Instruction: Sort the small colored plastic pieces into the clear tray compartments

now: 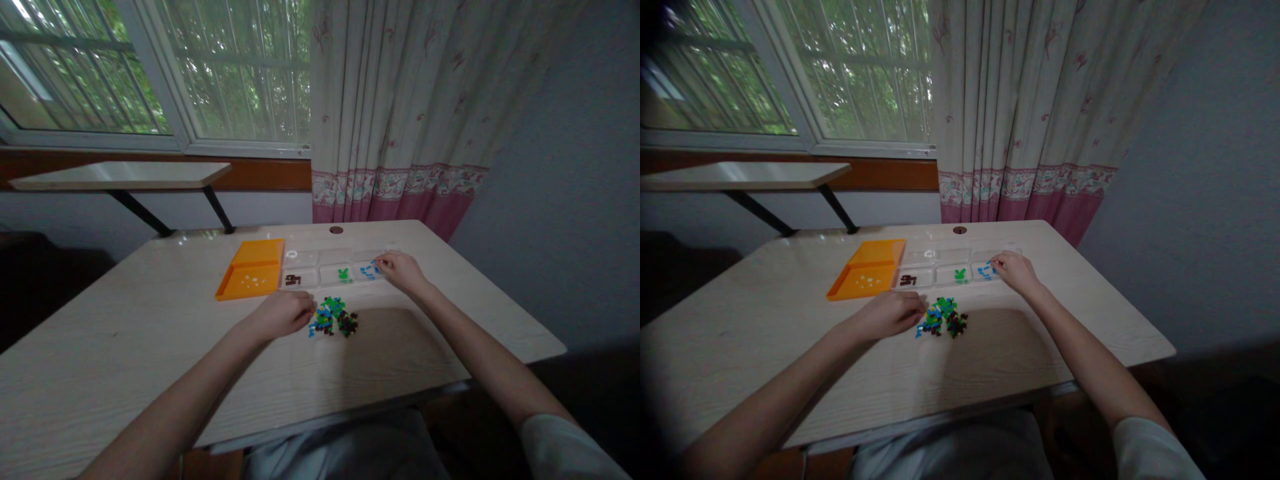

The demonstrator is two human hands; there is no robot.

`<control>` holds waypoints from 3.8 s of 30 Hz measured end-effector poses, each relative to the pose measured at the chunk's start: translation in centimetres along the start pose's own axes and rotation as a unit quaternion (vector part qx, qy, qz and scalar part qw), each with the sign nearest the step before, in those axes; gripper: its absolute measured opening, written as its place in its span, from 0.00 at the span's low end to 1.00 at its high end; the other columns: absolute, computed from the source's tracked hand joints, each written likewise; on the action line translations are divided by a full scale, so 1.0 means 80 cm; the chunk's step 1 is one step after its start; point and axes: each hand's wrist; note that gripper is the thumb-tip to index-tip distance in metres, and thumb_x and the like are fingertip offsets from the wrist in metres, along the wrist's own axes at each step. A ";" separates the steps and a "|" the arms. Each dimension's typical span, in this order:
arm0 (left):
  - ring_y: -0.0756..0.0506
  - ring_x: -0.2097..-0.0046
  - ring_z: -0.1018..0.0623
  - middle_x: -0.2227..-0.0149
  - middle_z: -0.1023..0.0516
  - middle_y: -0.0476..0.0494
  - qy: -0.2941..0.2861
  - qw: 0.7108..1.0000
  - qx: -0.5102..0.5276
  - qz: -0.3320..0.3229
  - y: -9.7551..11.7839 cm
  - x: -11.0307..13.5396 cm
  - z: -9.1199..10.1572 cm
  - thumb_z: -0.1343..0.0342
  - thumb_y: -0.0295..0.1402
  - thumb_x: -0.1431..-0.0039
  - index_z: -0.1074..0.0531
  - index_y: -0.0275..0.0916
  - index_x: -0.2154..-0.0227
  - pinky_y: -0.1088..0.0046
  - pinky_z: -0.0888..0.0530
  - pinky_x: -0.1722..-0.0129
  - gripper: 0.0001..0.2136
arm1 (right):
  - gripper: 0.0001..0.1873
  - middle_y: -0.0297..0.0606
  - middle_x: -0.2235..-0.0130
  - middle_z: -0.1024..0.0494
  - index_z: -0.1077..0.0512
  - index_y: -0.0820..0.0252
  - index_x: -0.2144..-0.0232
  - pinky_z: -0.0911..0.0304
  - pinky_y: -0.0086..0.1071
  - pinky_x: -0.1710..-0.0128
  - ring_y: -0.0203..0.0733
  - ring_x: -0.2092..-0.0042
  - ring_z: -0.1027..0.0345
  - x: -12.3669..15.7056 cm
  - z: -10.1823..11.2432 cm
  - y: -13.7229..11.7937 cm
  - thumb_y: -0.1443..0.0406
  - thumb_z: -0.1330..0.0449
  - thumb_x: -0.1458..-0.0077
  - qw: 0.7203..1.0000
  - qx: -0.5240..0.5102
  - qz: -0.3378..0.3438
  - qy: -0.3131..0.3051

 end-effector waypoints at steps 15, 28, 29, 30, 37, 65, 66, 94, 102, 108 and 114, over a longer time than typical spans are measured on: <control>0.51 0.68 0.29 0.70 0.26 0.46 0.096 0.984 0.148 0.031 0.009 -0.007 -0.005 0.52 0.30 0.43 0.28 0.38 0.68 0.78 0.34 0.68 0.08 | 0.09 0.35 0.70 0.24 0.26 0.58 0.68 0.41 0.26 0.70 0.34 0.69 0.32 0.019 -0.009 -0.094 0.64 0.46 0.47 0.989 -0.102 0.109 -0.020; 0.52 0.71 0.31 0.72 0.27 0.48 0.191 0.958 0.198 0.084 0.030 -0.015 -0.017 0.51 0.33 0.42 0.27 0.38 0.68 0.78 0.37 0.71 0.08 | 0.07 0.33 0.75 0.25 0.26 0.59 0.70 0.41 0.23 0.73 0.31 0.74 0.34 0.036 -0.009 -0.146 0.63 0.44 0.48 0.971 -0.192 0.143 0.027; 0.52 0.70 0.30 0.72 0.27 0.48 0.193 0.958 0.197 0.081 0.030 -0.015 -0.017 0.51 0.33 0.42 0.27 0.38 0.69 0.78 0.36 0.71 0.08 | 0.08 0.33 0.75 0.25 0.26 0.59 0.71 0.42 0.23 0.74 0.31 0.74 0.34 0.035 -0.009 -0.146 0.63 0.44 0.48 0.969 -0.195 0.146 0.031; 0.52 0.70 0.30 0.72 0.27 0.48 0.196 0.957 0.196 0.081 0.031 -0.015 -0.017 0.50 0.33 0.42 0.27 0.38 0.69 0.78 0.36 0.71 0.08 | 0.08 0.34 0.76 0.25 0.26 0.60 0.71 0.42 0.23 0.74 0.31 0.75 0.34 0.035 -0.009 -0.147 0.63 0.44 0.48 0.968 -0.197 0.150 0.035; 0.52 0.71 0.31 0.72 0.28 0.48 0.222 0.954 0.187 0.080 0.032 -0.015 -0.018 0.50 0.33 0.43 0.28 0.37 0.69 0.79 0.36 0.72 0.08 | 0.07 0.34 0.75 0.24 0.26 0.60 0.71 0.40 0.23 0.73 0.31 0.74 0.33 0.035 -0.011 -0.148 0.64 0.43 0.49 0.967 -0.206 0.140 0.042; 0.50 0.66 0.29 0.69 0.28 0.46 0.003 0.995 0.095 -0.012 0.001 -0.005 -0.006 0.54 0.28 0.45 0.30 0.38 0.70 0.78 0.33 0.66 0.07 | 0.04 0.35 0.73 0.23 0.27 0.60 0.72 0.36 0.24 0.70 0.32 0.72 0.30 0.022 0.002 -0.115 0.67 0.42 0.49 0.941 -0.184 0.188 0.214; 0.50 0.66 0.29 0.69 0.28 0.46 0.003 0.995 0.097 -0.012 0.000 -0.005 -0.006 0.53 0.28 0.45 0.30 0.38 0.70 0.78 0.33 0.66 0.07 | 0.03 0.35 0.73 0.23 0.27 0.60 0.72 0.36 0.24 0.71 0.32 0.72 0.30 0.022 0.002 -0.114 0.67 0.42 0.49 0.940 -0.184 0.189 0.216; 0.49 0.66 0.28 0.70 0.27 0.46 -0.009 0.997 0.082 0.003 -0.008 0.000 -0.006 0.53 0.32 0.44 0.30 0.39 0.69 0.77 0.34 0.67 0.07 | 0.10 0.38 0.74 0.25 0.24 0.60 0.71 0.49 0.26 0.76 0.34 0.75 0.37 0.006 0.043 0.083 0.63 0.45 0.51 0.983 0.042 -0.099 -0.146; 0.49 0.66 0.29 0.68 0.30 0.45 0.018 0.995 0.101 0.020 -0.006 -0.001 -0.011 0.57 0.33 0.41 0.33 0.38 0.68 0.77 0.35 0.67 0.09 | 0.09 0.38 0.73 0.24 0.24 0.58 0.71 0.49 0.26 0.76 0.36 0.73 0.35 0.006 0.045 0.074 0.64 0.44 0.53 0.980 0.060 -0.115 -0.154; 0.49 0.65 0.31 0.68 0.31 0.44 0.068 0.978 0.192 0.040 -0.002 -0.004 -0.009 0.58 0.36 0.40 0.33 0.36 0.69 0.75 0.34 0.66 0.11 | 0.09 0.38 0.72 0.24 0.24 0.59 0.70 0.47 0.27 0.75 0.37 0.73 0.34 0.001 0.052 0.053 0.64 0.44 0.51 0.992 0.039 -0.070 -0.094; 0.55 0.80 0.40 0.81 0.40 0.54 0.094 0.812 0.564 0.118 0.011 -0.020 -0.032 0.50 0.49 0.47 0.35 0.34 0.70 0.80 0.43 0.81 0.19 | 0.10 0.35 0.75 0.26 0.26 0.60 0.69 0.42 0.25 0.72 0.33 0.74 0.36 0.007 0.033 -0.055 0.62 0.46 0.46 0.982 -0.128 0.130 0.055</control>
Point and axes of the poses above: each hand's wrist, its own x-axis away from the middle knuckle, its own z-axis out of the back of the hand, y = z × x
